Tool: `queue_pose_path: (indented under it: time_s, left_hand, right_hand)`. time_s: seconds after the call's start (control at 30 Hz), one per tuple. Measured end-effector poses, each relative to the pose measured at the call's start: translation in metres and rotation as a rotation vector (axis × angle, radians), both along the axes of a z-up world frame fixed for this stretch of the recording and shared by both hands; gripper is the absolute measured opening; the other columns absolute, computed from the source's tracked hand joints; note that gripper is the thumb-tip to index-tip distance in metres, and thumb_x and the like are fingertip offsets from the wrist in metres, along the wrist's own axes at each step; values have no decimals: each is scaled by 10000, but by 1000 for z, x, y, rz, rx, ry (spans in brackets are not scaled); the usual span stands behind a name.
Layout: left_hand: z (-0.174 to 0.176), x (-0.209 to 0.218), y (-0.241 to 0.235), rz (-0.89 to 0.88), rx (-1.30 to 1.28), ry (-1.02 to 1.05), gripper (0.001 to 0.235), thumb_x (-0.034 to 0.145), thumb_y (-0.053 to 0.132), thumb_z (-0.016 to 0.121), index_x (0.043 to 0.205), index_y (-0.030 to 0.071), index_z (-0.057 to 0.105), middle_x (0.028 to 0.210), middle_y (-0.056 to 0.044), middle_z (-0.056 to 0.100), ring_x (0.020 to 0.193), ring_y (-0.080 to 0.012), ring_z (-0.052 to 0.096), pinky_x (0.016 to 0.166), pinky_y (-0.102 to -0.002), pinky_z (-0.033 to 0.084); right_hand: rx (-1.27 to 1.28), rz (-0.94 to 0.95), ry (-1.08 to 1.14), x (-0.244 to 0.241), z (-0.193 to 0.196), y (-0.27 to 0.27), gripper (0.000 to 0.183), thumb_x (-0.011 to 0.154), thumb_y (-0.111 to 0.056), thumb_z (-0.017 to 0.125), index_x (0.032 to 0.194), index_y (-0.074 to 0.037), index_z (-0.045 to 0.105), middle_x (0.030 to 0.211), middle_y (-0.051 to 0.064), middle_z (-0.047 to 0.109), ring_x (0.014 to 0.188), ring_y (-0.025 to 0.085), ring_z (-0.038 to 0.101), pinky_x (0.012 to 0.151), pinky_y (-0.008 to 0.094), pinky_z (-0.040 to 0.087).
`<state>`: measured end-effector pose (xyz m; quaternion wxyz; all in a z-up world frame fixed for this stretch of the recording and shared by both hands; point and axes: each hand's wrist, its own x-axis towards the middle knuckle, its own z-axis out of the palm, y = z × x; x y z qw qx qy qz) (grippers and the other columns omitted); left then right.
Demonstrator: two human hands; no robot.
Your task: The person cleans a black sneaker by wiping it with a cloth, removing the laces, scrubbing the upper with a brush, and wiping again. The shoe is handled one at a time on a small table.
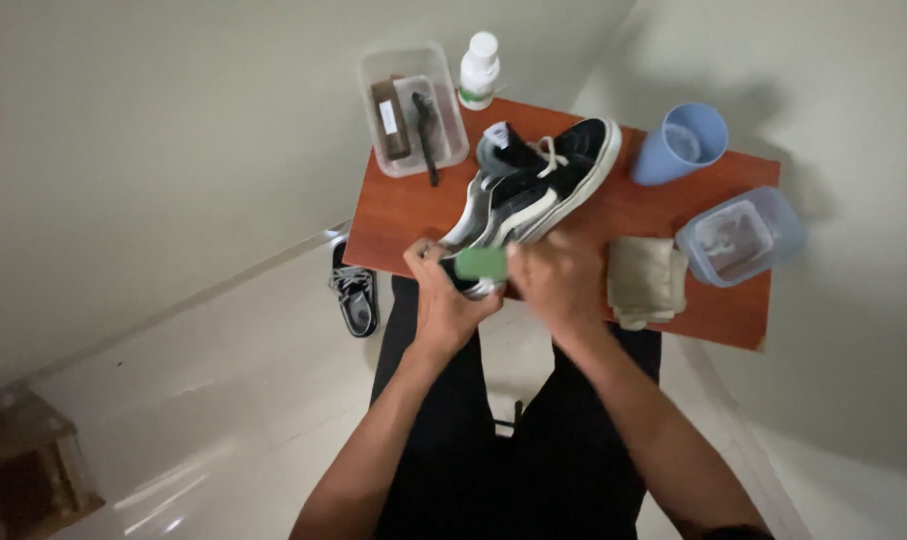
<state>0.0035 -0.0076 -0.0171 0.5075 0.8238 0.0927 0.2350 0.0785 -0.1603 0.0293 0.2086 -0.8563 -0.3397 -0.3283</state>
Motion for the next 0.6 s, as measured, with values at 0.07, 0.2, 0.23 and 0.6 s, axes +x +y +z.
queue_pose_path:
  time_s: [0.07, 0.2, 0.23, 0.6]
  left_hand:
    - [10, 0, 0, -29, -60, 54, 937, 518, 229, 986, 1221, 1, 410, 1270, -260, 369, 1209, -534, 510, 1041, -552, 498]
    - [-2, 3, 0, -30, -67, 11, 913, 535, 202, 973, 1201, -18, 388, 1266, -236, 347, 1227, -498, 490, 1066, -515, 478]
    - [-1, 2, 1, -27, -81, 16, 916, 546, 197, 971, 1215, -23, 384, 1276, -251, 347, 1230, -509, 483, 1073, -532, 460]
    - [2, 1, -6, 84, -157, 61, 1015, 485, 157, 1005, 1235, -38, 351, 1221, -262, 442, 1184, -453, 589, 1067, -436, 470]
  right_hand:
    - [-76, -77, -43, 12, 12, -12, 557, 1048, -196, 510, 500, -180, 408, 413, 4, 363, 412, 206, 438, 481, 309, 419]
    - [-57, 120, -27, 2, -13, -1, 338, 718, -421, 764, 559, -232, 532, 478, 2, 457, 453, 204, 502, 497, 355, 471]
    - [-84, 86, -50, -1, -2, 3, 351, 796, -365, 751, 559, -237, 526, 478, -1, 462, 455, 204, 502, 499, 355, 461]
    - [-108, -137, -37, -13, 14, 11, 516, 973, -303, 596, 489, -209, 444, 419, 9, 417, 472, 219, 492, 528, 346, 450]
